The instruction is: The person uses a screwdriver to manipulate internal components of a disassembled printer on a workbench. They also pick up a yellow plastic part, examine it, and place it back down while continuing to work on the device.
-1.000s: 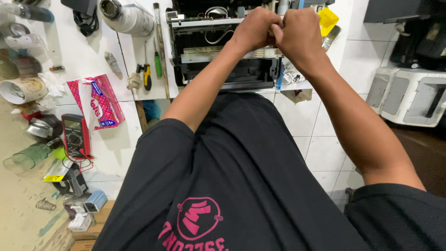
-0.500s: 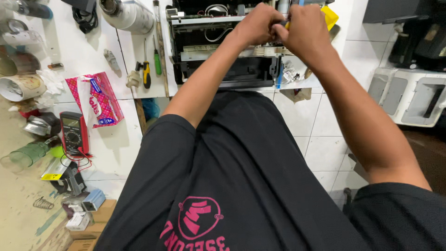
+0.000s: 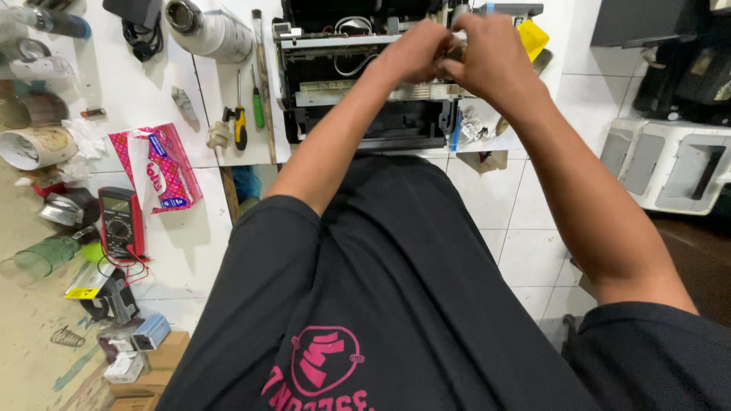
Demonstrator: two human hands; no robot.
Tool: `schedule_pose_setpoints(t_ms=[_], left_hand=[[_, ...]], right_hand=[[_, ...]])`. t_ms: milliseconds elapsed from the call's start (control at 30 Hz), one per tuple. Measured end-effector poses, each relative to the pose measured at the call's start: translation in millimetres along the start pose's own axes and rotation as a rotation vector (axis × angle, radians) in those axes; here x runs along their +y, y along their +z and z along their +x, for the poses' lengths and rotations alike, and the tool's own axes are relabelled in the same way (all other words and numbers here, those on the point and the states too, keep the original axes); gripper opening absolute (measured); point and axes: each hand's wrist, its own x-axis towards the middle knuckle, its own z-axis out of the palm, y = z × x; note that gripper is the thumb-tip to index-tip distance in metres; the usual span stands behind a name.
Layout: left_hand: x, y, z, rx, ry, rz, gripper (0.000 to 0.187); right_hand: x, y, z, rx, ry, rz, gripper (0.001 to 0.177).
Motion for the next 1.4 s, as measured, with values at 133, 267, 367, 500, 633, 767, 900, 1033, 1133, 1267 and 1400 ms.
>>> schedule_pose_setpoints(t_ms=[133,267,367,500,633,767,900,1033,1133,1267,1400], left_hand=[[-33,19,10,-0.061,0.104,0.191,0.044],[-15,5,-2,0.229,0.186,0.091,0.023],[-7,3,-7,0.216,0.157,0.053,0.018],[-24,12,9,0.112,0.064,0.092,0.018],[-22,8,8,0.071,0.129,0.140,0.024],[-1,9,-4,0.278,0.101,0.037,0.020],[-12,20,-6,0.240,0.170,0.059,0.019],[0,9,-5,0.080,-0.042,0.067,0.018],[-5,16,2,0.064,0.041,0.092,0.031],[5,16,-4,0.306,0.052,0.003,0.028],[-11,18,-5,0.180,0.104,0.043,0.042]], right_hand=[[8,18,-4,0.042,-0.086,-0.044,0.030],[0,27,1,0.099,0.117,-0.126,0.044],[3,31,1,0.112,0.127,-0.095,0.047],[-18,-6,-3,0.038,0.002,0.037,0.037],[19,25,0,0.079,-0.101,-0.043,0.028],[5,30,-5,0.227,0.122,-0.025,0.046],[-12,8,-14,0.019,0.287,0.154,0.045],[-3,9,-8,0.003,0.032,0.090,0.033],[11,28,-6,0.067,-0.011,-0.079,0.020],[15,32,-8,0.263,0.087,-0.042,0.042],[16,15,-9,0.162,0.021,0.092,0.037]])
